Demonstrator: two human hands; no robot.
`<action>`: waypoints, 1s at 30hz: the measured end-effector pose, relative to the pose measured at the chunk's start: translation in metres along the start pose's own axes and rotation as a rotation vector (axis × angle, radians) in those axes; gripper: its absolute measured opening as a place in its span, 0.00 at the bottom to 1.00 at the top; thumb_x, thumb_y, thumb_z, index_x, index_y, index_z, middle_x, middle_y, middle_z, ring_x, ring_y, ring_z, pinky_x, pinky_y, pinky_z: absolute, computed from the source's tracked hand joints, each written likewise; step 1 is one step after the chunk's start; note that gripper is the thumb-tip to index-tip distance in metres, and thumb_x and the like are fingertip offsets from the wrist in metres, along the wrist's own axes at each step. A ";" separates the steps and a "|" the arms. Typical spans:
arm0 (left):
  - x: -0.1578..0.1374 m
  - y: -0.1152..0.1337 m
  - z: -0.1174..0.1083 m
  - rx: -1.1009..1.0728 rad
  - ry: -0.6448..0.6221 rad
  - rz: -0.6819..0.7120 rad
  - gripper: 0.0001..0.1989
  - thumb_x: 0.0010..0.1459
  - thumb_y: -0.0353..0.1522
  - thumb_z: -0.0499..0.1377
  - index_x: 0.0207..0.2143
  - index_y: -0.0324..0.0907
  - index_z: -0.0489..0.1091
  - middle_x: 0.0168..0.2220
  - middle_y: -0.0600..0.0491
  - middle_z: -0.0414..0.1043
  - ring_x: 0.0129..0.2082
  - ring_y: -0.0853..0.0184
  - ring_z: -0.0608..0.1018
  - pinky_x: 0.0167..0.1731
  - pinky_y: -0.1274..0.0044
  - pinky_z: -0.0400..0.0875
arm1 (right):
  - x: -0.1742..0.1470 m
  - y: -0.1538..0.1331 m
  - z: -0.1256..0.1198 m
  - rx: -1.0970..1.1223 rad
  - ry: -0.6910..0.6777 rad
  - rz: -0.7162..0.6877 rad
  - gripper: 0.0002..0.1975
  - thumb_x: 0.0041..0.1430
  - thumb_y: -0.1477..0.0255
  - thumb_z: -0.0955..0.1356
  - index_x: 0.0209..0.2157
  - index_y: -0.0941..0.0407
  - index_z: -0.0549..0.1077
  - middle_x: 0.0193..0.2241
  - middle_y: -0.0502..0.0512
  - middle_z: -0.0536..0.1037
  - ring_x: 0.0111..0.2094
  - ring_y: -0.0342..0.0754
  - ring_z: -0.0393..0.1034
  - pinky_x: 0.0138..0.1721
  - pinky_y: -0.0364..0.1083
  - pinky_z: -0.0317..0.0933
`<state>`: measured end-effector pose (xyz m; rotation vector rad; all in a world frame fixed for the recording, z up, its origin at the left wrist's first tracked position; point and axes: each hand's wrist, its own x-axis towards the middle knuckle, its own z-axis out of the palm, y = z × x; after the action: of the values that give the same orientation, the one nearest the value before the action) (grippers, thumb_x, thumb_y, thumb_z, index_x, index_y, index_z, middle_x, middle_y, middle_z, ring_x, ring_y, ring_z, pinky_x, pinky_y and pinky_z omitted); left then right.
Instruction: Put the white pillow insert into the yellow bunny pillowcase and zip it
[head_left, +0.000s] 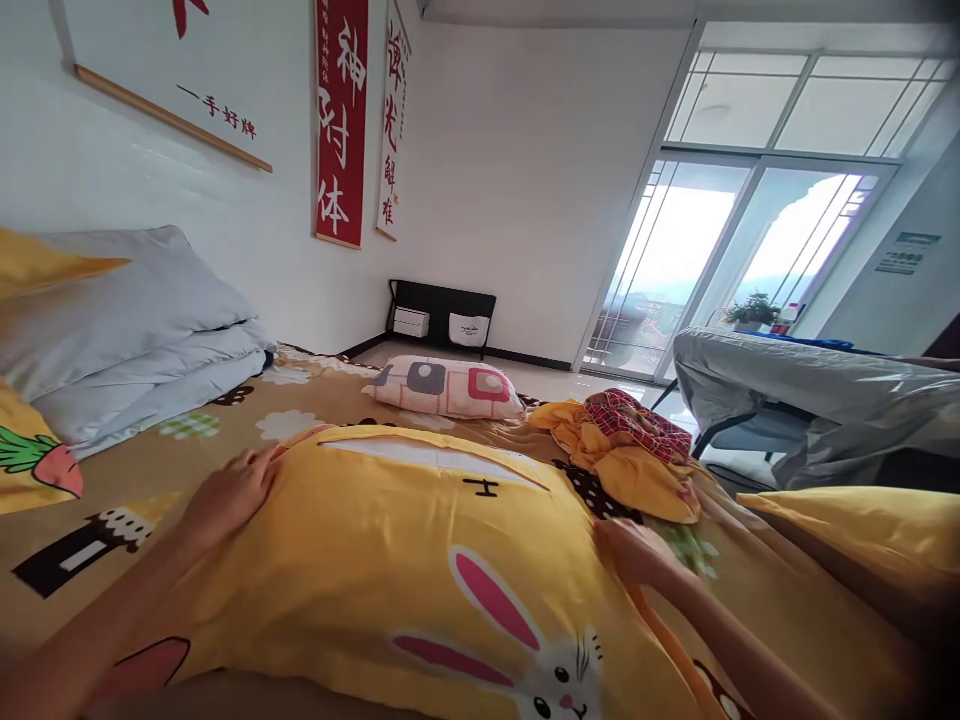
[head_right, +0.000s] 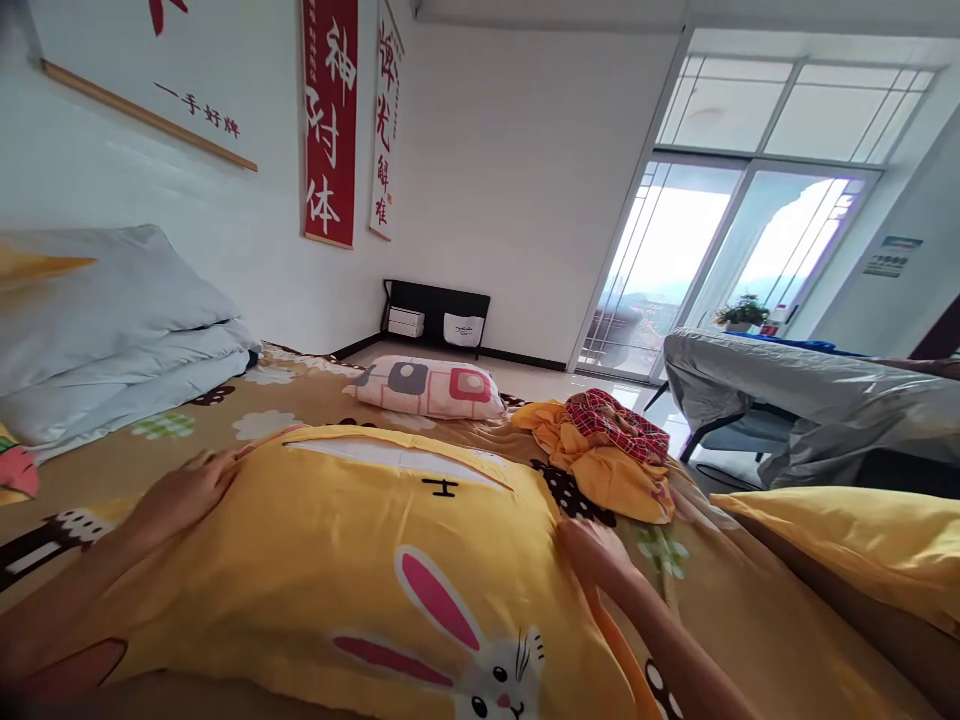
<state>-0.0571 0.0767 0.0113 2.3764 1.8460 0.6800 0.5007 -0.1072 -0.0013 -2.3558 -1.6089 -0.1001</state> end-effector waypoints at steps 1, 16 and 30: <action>0.005 0.011 -0.011 0.005 0.032 0.099 0.27 0.59 0.44 0.42 0.51 0.39 0.68 0.52 0.40 0.70 0.52 0.50 0.72 0.51 0.63 0.64 | 0.005 -0.012 -0.014 0.018 0.047 -0.059 0.12 0.49 0.74 0.63 0.33 0.52 0.77 0.39 0.59 0.80 0.43 0.56 0.73 0.45 0.51 0.63; 0.057 0.073 -0.001 -0.004 -0.181 0.296 0.27 0.60 0.50 0.44 0.22 0.42 0.69 0.30 0.48 0.76 0.46 0.54 0.74 0.44 0.70 0.62 | 0.030 -0.122 -0.011 0.260 0.011 -0.430 0.24 0.60 0.52 0.58 0.19 0.54 0.61 0.22 0.49 0.68 0.29 0.45 0.63 0.33 0.43 0.56; 0.052 0.125 -0.082 0.192 0.205 0.196 0.26 0.60 0.43 0.42 0.23 0.41 0.74 0.26 0.47 0.75 0.28 0.62 0.74 0.26 0.75 0.54 | 0.017 -0.148 -0.093 -0.058 0.247 -0.456 0.26 0.66 0.58 0.56 0.19 0.55 0.69 0.22 0.54 0.75 0.24 0.44 0.65 0.29 0.43 0.49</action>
<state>0.0356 0.0716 0.1390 2.7316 1.8448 0.8274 0.3805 -0.0673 0.1197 -1.8789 -1.9961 -0.5143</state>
